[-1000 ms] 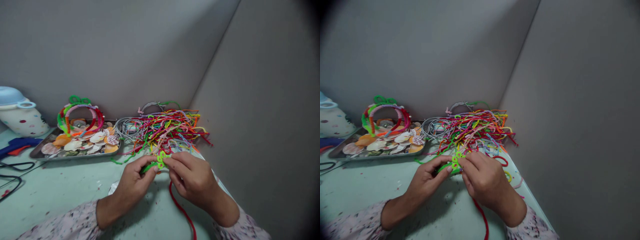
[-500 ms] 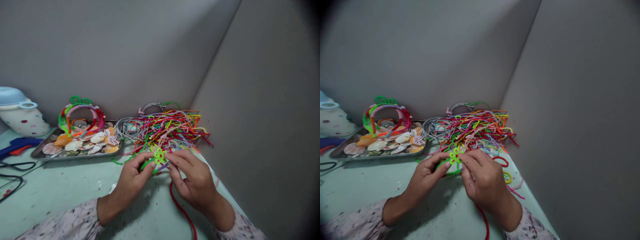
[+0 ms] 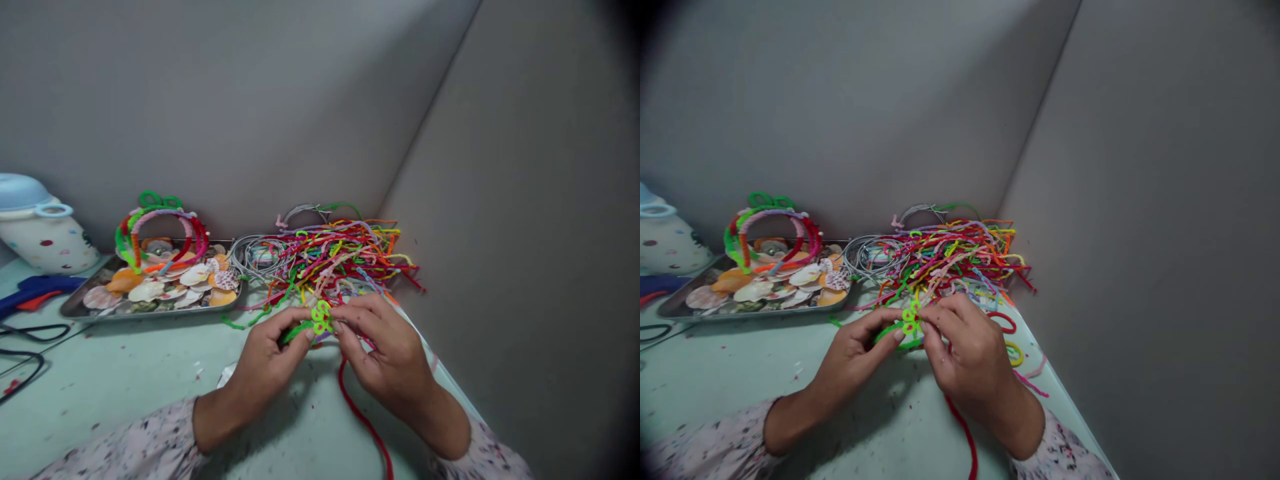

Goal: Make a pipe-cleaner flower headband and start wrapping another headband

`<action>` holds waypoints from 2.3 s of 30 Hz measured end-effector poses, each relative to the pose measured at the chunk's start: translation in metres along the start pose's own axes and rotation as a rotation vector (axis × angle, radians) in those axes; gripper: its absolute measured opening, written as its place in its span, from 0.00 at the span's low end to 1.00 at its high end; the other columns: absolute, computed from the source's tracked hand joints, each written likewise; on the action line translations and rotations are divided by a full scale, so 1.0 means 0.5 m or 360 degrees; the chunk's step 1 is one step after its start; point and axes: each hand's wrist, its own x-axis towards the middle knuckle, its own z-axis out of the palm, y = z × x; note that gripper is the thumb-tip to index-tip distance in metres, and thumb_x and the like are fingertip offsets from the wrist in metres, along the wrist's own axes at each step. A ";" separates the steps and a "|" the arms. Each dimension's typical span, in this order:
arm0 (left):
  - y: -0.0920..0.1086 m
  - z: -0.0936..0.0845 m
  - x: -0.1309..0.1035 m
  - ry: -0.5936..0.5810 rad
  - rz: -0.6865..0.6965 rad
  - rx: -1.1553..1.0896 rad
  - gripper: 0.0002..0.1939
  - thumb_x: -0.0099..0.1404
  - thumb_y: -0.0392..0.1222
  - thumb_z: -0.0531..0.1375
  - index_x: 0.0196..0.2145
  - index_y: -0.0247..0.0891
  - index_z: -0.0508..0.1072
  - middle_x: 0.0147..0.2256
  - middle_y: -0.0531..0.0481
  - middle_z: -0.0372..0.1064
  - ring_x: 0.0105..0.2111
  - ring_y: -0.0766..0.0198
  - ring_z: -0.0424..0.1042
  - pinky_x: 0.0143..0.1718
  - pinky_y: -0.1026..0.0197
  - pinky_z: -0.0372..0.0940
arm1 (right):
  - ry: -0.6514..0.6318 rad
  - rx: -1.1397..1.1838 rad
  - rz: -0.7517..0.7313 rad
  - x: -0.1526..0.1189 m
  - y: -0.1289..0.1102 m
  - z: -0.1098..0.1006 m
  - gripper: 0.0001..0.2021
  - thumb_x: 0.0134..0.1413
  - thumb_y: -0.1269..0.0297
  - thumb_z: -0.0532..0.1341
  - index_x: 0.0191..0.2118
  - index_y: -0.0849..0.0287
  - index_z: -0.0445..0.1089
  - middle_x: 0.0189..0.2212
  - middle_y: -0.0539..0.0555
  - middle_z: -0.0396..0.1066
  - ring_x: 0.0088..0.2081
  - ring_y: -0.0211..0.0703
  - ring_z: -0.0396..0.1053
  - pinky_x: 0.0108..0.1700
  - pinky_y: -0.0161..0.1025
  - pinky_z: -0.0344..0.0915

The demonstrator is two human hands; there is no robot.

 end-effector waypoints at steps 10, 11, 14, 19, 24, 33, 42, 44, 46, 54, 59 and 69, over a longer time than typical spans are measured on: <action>0.003 0.006 -0.008 -0.0040 0.0060 0.0138 0.10 0.62 0.38 0.57 0.41 0.39 0.74 0.38 0.49 0.75 0.37 0.64 0.73 0.38 0.65 0.66 | -0.0176 -0.0211 -0.0070 0.013 0.000 -0.011 0.06 0.56 0.72 0.58 0.37 0.59 0.72 0.32 0.55 0.70 0.35 0.41 0.69 0.36 0.38 0.66; 0.003 0.006 -0.008 -0.0035 0.0055 0.0144 0.10 0.62 0.38 0.57 0.41 0.38 0.74 0.38 0.49 0.75 0.37 0.63 0.73 0.38 0.64 0.66 | -0.0182 -0.0242 -0.0092 0.013 0.000 -0.011 0.06 0.56 0.72 0.58 0.36 0.59 0.72 0.31 0.54 0.71 0.34 0.41 0.69 0.36 0.37 0.66; 0.003 0.006 -0.008 -0.0028 0.0036 0.0154 0.11 0.62 0.39 0.57 0.41 0.38 0.74 0.39 0.48 0.75 0.37 0.63 0.73 0.38 0.64 0.67 | -0.0168 -0.0357 -0.0149 0.013 0.001 -0.008 0.06 0.56 0.72 0.57 0.33 0.60 0.72 0.28 0.54 0.70 0.32 0.40 0.69 0.34 0.36 0.66; 0.002 0.007 -0.008 -0.0017 0.0030 0.0144 0.11 0.62 0.39 0.57 0.41 0.39 0.74 0.37 0.48 0.76 0.36 0.63 0.73 0.36 0.64 0.67 | -0.0123 -0.0542 -0.0212 0.011 0.000 -0.002 0.07 0.55 0.73 0.56 0.30 0.61 0.71 0.26 0.53 0.69 0.30 0.39 0.68 0.32 0.35 0.65; 0.001 0.006 -0.007 -0.0016 0.0047 0.0134 0.10 0.61 0.39 0.58 0.41 0.39 0.75 0.37 0.49 0.76 0.36 0.63 0.73 0.38 0.64 0.67 | -0.0151 -0.0625 -0.0275 0.008 -0.005 0.001 0.07 0.55 0.73 0.56 0.30 0.60 0.70 0.26 0.53 0.68 0.31 0.40 0.68 0.33 0.37 0.64; 0.001 0.000 -0.001 0.0013 -0.0038 0.0028 0.10 0.62 0.41 0.57 0.40 0.39 0.75 0.38 0.49 0.76 0.38 0.62 0.73 0.41 0.63 0.67 | -0.0235 -0.0625 -0.0335 -0.004 -0.010 -0.001 0.08 0.56 0.72 0.55 0.39 0.62 0.71 0.31 0.56 0.71 0.35 0.44 0.68 0.36 0.40 0.64; -0.012 -0.003 0.011 0.0023 -0.0097 -0.0027 0.11 0.61 0.43 0.58 0.40 0.39 0.75 0.37 0.49 0.76 0.37 0.62 0.72 0.40 0.61 0.66 | -0.0207 -0.0460 -0.0219 -0.005 -0.003 0.005 0.11 0.56 0.72 0.56 0.43 0.61 0.72 0.34 0.57 0.72 0.36 0.44 0.69 0.37 0.41 0.66; -0.013 -0.004 0.013 0.0018 -0.0139 -0.0050 0.12 0.62 0.43 0.58 0.41 0.38 0.74 0.37 0.49 0.75 0.37 0.62 0.72 0.40 0.62 0.66 | -0.0075 -0.0290 -0.0076 -0.002 0.000 0.002 0.10 0.56 0.72 0.57 0.42 0.59 0.72 0.35 0.57 0.71 0.38 0.44 0.69 0.40 0.40 0.67; -0.013 -0.005 0.013 0.0015 -0.0173 -0.0063 0.12 0.62 0.43 0.58 0.41 0.37 0.74 0.38 0.48 0.75 0.37 0.62 0.72 0.39 0.62 0.66 | 0.0058 -0.0105 0.0160 0.003 0.006 0.000 0.09 0.56 0.70 0.57 0.41 0.59 0.72 0.36 0.56 0.71 0.37 0.43 0.69 0.39 0.40 0.67; -0.003 -0.001 0.008 -0.0008 -0.0132 -0.0039 0.10 0.60 0.42 0.58 0.39 0.38 0.74 0.37 0.48 0.75 0.36 0.62 0.72 0.38 0.61 0.66 | -0.0321 0.0976 0.0985 0.014 0.046 0.006 0.12 0.58 0.61 0.57 0.44 0.60 0.71 0.32 0.53 0.71 0.30 0.38 0.68 0.27 0.33 0.63; 0.001 0.000 0.007 -0.0048 -0.0065 -0.0025 0.10 0.60 0.38 0.58 0.39 0.39 0.75 0.36 0.50 0.75 0.37 0.63 0.72 0.40 0.62 0.66 | -0.0428 0.1018 0.1085 0.017 0.032 0.003 0.11 0.55 0.62 0.59 0.42 0.60 0.73 0.23 0.48 0.66 0.22 0.34 0.60 0.23 0.31 0.56; -0.001 -0.001 0.008 -0.0208 -0.0032 0.0042 0.11 0.62 0.38 0.58 0.41 0.40 0.75 0.38 0.51 0.75 0.39 0.63 0.72 0.40 0.63 0.65 | -0.0644 0.1155 0.1390 0.024 0.017 -0.003 0.09 0.52 0.61 0.60 0.37 0.60 0.70 0.16 0.43 0.58 0.15 0.28 0.52 0.17 0.28 0.48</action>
